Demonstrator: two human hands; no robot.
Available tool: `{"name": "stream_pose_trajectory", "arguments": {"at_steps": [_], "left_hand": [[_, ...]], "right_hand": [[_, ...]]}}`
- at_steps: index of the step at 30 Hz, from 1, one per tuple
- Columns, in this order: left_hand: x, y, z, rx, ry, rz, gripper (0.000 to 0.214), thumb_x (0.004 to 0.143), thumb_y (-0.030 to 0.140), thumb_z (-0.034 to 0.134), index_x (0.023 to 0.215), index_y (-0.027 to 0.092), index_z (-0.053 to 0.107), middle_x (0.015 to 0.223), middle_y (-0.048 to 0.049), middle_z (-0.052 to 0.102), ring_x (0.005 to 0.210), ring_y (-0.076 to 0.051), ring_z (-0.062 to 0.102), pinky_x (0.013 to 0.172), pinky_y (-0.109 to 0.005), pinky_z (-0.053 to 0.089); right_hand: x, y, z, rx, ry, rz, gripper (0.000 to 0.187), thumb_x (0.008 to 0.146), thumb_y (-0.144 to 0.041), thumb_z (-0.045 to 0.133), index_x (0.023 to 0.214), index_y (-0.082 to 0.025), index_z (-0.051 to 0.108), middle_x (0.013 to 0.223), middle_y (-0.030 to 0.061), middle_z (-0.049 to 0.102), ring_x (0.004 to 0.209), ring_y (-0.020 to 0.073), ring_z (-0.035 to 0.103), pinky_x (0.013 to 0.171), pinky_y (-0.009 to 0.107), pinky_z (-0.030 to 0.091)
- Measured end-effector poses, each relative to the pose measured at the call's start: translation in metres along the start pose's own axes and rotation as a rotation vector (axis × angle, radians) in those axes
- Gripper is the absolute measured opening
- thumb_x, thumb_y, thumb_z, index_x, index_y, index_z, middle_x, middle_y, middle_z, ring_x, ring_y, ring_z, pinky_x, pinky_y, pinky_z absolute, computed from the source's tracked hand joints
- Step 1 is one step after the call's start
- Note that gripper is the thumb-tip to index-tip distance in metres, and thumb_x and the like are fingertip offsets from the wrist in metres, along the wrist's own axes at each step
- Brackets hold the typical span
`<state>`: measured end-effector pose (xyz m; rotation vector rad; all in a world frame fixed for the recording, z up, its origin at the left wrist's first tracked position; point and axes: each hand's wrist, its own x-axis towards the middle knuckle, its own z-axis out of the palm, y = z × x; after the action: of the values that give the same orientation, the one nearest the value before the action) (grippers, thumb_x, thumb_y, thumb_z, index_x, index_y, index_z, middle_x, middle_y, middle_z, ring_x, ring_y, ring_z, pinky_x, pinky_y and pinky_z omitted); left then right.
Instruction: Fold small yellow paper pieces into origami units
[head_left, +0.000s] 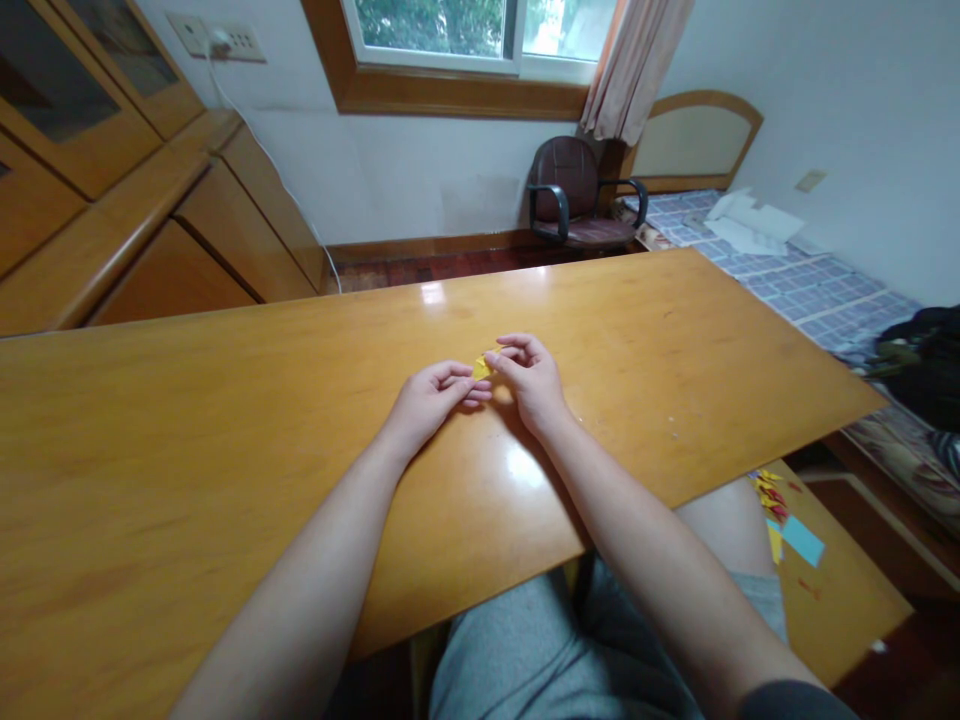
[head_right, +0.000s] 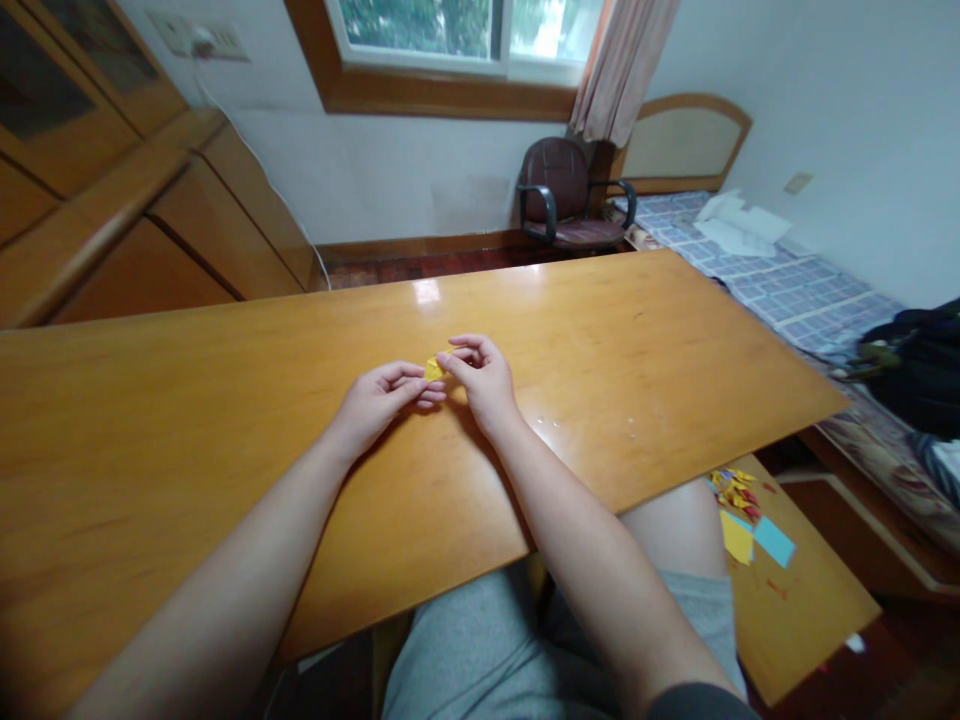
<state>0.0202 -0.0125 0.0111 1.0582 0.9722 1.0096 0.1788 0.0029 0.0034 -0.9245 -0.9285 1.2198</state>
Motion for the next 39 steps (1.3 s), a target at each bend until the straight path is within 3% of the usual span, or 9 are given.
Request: {"name": "stream_pose_trajectory", "arguments": {"at_steps": [9,18,27,39], "left_hand": [[-0.0013,0.0036,-0.0025,0.021,-0.048,0.063,0.052,0.074,0.034,0.078,0.118,0.015,0.057,0.091,-0.0098,0.078,0.089,-0.026,0.075,0.079,-0.038,0.06],[0.0035,-0.0036,-0.0006,0.012,0.028,0.016,0.043,0.062,0.035,0.087,0.09,0.014,0.061,0.09,-0.0085,0.077,0.078,-0.022,0.075,0.078,-0.037,0.061],[0.0028,0.0023,-0.0041,0.064,0.043,0.136,0.039,0.073,0.046,0.079,0.088,0.013,0.067,0.084,-0.0094,0.077,0.072,-0.02,0.074,0.073,-0.034,0.06],[0.0038,-0.0005,-0.0067,0.032,0.046,0.11,0.039,0.073,0.048,0.079,0.084,0.014,0.065,0.081,-0.0086,0.076,0.068,-0.019,0.073,0.068,-0.031,0.06]], "right_hand": [[0.003,0.0013,-0.0015,0.073,0.017,0.003,0.035,0.065,-0.027,0.082,0.093,-0.021,0.063,0.069,-0.0071,0.062,0.063,0.0081,0.056,0.068,0.024,0.045],[0.0027,0.0022,-0.0006,0.117,-0.015,0.031,0.035,0.066,-0.028,0.082,0.095,-0.022,0.063,0.073,-0.0062,0.062,0.066,0.0085,0.058,0.069,0.024,0.048],[-0.0003,0.0026,-0.0004,0.081,-0.079,0.052,0.033,0.067,-0.03,0.082,0.095,-0.022,0.067,0.083,-0.0036,0.065,0.075,0.0102,0.061,0.073,0.025,0.05],[-0.0001,0.0003,-0.0045,-0.162,-0.122,-0.026,0.021,0.072,-0.035,0.075,0.087,-0.021,0.07,0.082,-0.0007,0.068,0.074,0.0134,0.059,0.078,0.03,0.049]]}}
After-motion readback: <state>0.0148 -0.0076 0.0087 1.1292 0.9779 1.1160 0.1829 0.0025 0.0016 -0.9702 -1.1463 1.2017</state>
